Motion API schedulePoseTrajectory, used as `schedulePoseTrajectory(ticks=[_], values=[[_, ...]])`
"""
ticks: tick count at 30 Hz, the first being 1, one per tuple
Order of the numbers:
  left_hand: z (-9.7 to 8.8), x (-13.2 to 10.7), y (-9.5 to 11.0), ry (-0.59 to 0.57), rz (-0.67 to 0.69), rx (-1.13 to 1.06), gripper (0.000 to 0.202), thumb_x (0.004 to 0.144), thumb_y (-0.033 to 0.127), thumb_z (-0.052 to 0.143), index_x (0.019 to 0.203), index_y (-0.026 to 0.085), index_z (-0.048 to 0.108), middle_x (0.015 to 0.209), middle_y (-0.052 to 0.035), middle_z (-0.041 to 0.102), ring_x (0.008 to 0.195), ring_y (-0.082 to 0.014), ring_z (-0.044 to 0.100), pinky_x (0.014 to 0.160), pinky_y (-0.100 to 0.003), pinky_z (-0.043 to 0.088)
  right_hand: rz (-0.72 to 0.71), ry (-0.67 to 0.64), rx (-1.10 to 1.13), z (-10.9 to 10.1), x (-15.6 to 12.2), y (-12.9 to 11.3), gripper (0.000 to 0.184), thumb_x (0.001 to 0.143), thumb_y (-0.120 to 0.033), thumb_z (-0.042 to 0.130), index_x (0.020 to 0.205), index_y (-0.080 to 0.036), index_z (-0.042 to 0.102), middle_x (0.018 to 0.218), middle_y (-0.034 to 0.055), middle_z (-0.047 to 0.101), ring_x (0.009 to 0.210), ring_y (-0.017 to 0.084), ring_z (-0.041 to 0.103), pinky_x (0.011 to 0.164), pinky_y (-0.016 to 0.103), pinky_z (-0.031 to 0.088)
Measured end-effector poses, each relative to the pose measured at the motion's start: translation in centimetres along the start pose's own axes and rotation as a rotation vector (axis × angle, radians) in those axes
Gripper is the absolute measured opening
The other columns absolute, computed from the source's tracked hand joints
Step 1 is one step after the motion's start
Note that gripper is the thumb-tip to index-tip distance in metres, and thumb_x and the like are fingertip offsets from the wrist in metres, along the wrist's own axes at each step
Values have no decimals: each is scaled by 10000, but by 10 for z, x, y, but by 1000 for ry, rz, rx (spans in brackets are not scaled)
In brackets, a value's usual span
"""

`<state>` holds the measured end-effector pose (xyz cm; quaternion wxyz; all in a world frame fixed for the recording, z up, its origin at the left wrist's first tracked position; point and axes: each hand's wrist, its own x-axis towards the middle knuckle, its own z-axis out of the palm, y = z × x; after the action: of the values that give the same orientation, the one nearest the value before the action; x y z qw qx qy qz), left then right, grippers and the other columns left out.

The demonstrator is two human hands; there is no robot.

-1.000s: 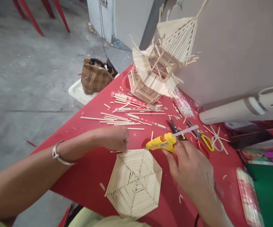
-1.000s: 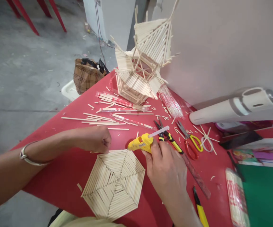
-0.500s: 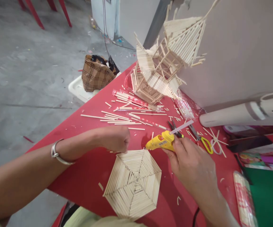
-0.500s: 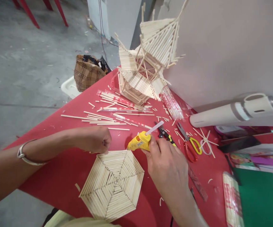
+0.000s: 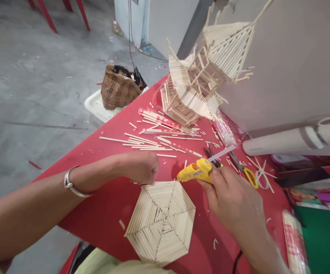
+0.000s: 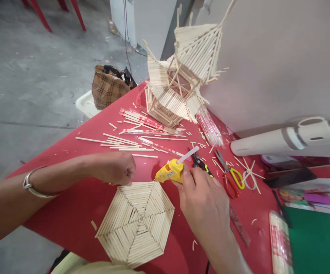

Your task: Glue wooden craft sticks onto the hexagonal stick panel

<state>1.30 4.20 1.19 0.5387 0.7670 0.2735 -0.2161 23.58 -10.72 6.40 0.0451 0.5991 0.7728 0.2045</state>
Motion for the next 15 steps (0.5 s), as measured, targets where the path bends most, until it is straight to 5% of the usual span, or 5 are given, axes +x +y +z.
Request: schedulePoseTrajectory(ticks=[15], values=[[0,0,-2,-12,19,-10,130,629,145,554,503,175,568,508,-23,589,498,-153,533,505,-271,373,5,-19,-43,3,-2,2,273,1018,-355,486,1051,-143,654,761,24,573,703,178,525,646,315,352]])
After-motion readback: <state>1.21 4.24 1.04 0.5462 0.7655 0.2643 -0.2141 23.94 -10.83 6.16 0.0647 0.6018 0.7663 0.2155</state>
